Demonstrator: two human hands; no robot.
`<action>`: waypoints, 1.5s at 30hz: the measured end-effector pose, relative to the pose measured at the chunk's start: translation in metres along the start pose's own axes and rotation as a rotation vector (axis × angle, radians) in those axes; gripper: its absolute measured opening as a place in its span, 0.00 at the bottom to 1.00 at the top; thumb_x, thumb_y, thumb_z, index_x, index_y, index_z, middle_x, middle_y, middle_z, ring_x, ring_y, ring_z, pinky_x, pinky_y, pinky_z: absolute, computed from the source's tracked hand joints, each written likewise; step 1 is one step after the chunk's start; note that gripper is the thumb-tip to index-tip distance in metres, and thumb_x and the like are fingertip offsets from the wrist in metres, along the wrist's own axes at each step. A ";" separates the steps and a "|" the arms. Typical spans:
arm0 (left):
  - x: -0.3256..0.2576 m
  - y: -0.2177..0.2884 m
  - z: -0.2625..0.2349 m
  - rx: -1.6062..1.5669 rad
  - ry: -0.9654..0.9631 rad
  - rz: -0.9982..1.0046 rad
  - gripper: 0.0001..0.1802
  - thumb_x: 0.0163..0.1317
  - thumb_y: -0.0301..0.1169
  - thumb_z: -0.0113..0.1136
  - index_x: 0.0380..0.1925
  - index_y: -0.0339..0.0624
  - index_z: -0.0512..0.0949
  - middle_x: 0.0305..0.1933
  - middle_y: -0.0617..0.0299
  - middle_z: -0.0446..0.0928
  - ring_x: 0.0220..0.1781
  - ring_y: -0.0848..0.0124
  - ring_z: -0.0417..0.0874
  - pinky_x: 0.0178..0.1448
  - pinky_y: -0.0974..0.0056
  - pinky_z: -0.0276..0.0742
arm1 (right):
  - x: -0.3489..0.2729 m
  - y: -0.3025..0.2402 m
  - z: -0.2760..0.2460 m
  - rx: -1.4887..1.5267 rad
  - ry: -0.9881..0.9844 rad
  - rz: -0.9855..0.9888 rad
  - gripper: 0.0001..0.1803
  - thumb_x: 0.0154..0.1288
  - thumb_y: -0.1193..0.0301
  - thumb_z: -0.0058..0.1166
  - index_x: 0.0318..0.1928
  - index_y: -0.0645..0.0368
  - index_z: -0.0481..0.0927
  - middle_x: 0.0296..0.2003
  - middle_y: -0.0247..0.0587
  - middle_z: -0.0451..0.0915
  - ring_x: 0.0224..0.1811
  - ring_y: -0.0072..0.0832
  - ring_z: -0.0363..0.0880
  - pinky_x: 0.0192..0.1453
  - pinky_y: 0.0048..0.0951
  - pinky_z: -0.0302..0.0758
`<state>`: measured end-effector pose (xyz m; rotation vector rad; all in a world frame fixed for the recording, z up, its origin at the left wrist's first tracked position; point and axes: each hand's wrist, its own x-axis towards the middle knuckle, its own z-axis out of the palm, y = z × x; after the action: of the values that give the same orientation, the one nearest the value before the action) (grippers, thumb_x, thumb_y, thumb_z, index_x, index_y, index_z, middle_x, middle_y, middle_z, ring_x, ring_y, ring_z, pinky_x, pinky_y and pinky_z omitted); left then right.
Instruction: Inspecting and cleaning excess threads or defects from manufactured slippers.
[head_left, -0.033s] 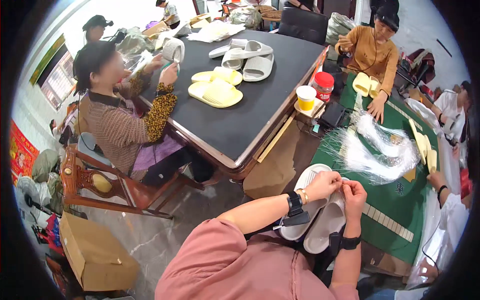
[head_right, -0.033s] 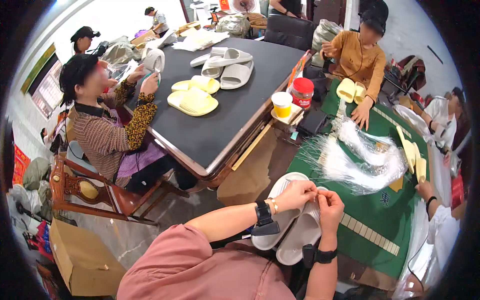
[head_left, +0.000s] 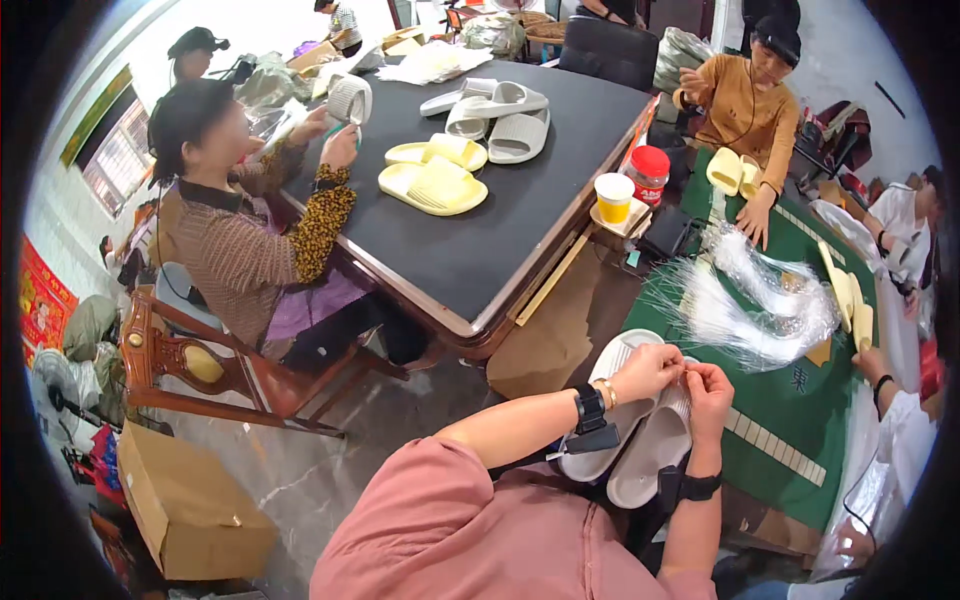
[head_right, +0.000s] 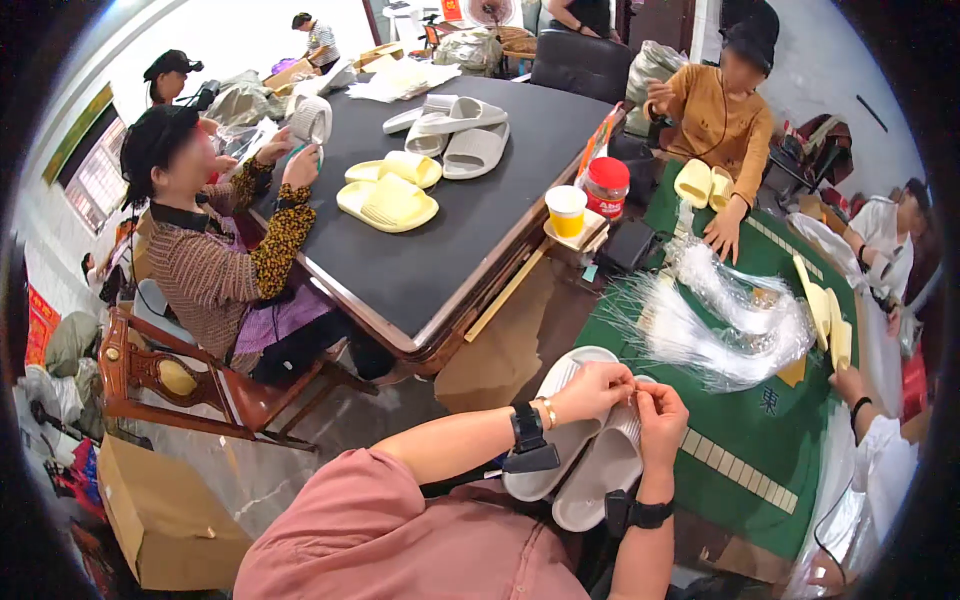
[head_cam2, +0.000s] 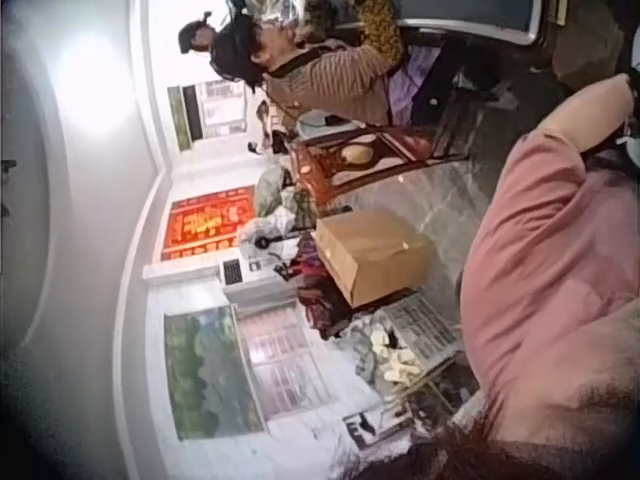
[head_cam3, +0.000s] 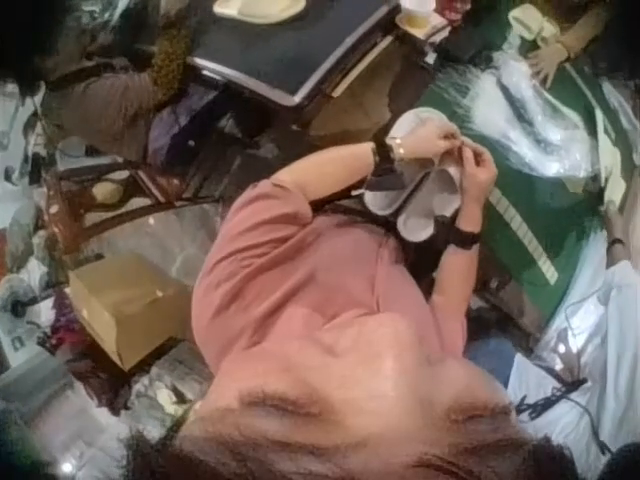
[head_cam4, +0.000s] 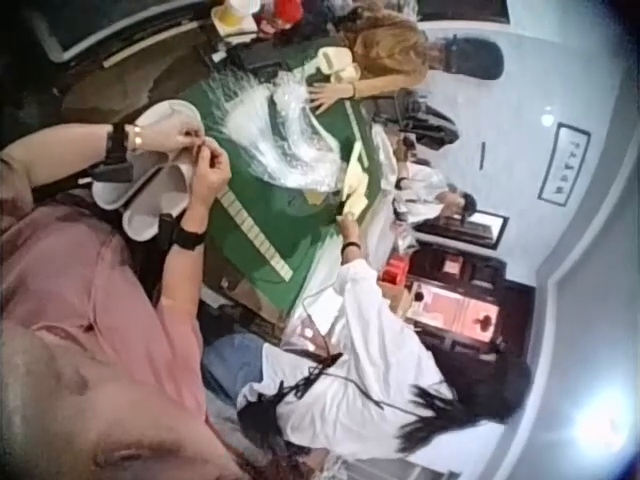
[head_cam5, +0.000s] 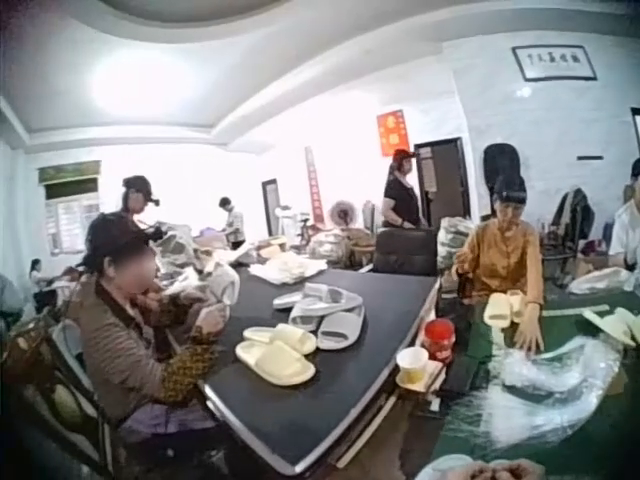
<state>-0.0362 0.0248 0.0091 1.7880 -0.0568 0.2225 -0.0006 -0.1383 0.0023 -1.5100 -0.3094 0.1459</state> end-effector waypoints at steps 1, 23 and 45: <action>0.000 -0.001 0.001 -0.041 -0.024 -0.039 0.07 0.58 0.29 0.58 0.30 0.36 0.80 0.26 0.55 0.81 0.29 0.68 0.82 0.36 0.64 0.76 | 0.000 0.000 0.000 -0.019 0.000 -0.008 0.04 0.65 0.80 0.53 0.38 0.66 0.80 0.33 0.35 0.82 0.32 0.17 0.78 0.37 0.19 0.75; -0.001 -0.011 0.007 -0.119 -0.018 -0.022 0.05 0.60 0.26 0.57 0.30 0.35 0.79 0.25 0.61 0.80 0.28 0.76 0.81 0.34 0.69 0.76 | 0.001 0.005 0.000 0.034 -0.035 -0.013 0.03 0.63 0.80 0.55 0.38 0.67 0.78 0.32 0.34 0.81 0.33 0.18 0.78 0.40 0.20 0.76; 0.027 0.036 -0.227 0.300 0.436 0.051 0.28 0.55 0.29 0.61 0.56 0.29 0.69 0.45 0.55 0.79 0.42 0.71 0.78 0.44 0.66 0.74 | -0.048 -0.028 -0.031 -0.204 0.170 -0.006 0.10 0.63 0.78 0.52 0.45 0.61 0.80 0.34 0.34 0.81 0.31 0.20 0.76 0.37 0.22 0.73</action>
<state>-0.0428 0.2386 0.0967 1.9971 0.2543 0.6814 -0.0403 -0.1832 0.0243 -1.7118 -0.1965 -0.0201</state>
